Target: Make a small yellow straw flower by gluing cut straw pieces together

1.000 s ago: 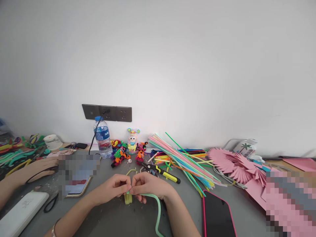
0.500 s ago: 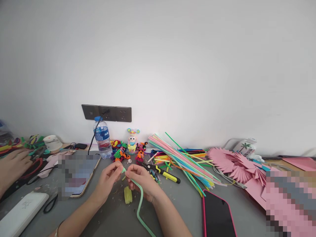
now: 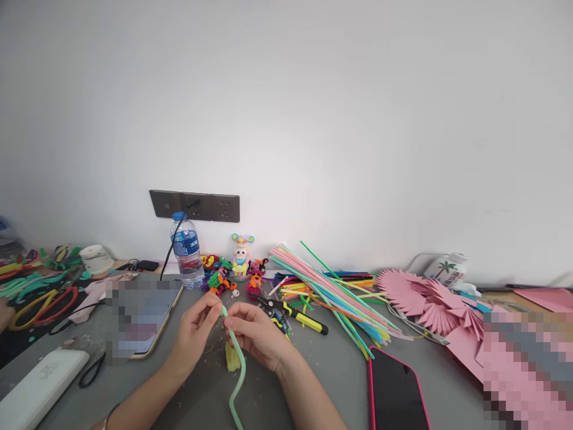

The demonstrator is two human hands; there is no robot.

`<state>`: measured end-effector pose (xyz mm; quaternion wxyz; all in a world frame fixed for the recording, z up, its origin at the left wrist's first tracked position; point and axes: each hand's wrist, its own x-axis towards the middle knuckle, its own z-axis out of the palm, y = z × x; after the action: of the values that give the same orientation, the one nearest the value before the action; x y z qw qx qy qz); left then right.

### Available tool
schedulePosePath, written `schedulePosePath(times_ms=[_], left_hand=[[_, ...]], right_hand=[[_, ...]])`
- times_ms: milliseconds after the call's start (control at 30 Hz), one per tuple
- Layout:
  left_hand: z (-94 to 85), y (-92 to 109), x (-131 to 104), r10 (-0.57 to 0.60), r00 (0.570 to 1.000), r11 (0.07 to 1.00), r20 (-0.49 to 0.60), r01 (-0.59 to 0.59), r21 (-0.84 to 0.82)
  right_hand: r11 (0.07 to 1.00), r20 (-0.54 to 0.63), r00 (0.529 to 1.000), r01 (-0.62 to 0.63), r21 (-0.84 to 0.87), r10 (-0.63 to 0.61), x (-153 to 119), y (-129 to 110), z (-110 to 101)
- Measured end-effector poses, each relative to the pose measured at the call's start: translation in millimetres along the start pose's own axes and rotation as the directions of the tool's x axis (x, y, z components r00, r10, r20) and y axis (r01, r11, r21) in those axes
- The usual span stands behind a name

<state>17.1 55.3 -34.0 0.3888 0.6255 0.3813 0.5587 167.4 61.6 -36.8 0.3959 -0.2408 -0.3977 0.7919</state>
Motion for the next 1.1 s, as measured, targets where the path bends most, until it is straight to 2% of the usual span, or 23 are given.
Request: schedulePosePath(times_ms=[533, 633, 800, 967, 1100], left_hand=[[5.7, 1, -3, -0.072, 0.997, 0.995, -0.038, 0.070, -0.066], [0.2, 2, 3, -0.138, 0.989, 0.988, 0.055, 0.141, -0.060], [-5.9, 2, 10, -0.203, 0.949, 0.976, 0.241, 0.215, -0.025], [-4.1, -1, 5, -0.279, 0.898, 0.958, 0.339, 0.286, 0.030], [-4.5, 0, 4, -0.293, 0.876, 0.955, 0.383, 0.284, 0.081]], right_hand=[[0.999, -0.006, 1.000, -0.031, 0.011, 0.031, 0, 1, 0], [0.997, -0.005, 0.998, -0.055, -0.046, 0.055, -5, -8, -4], [0.948, -0.037, 0.980, -0.196, -0.250, 0.193, -16, -29, -13], [0.874, -0.020, 0.953, -0.284, -0.395, 0.301, -23, -38, -17], [0.839, -0.044, 0.952, -0.288, -0.462, 0.302, -24, -36, -19]])
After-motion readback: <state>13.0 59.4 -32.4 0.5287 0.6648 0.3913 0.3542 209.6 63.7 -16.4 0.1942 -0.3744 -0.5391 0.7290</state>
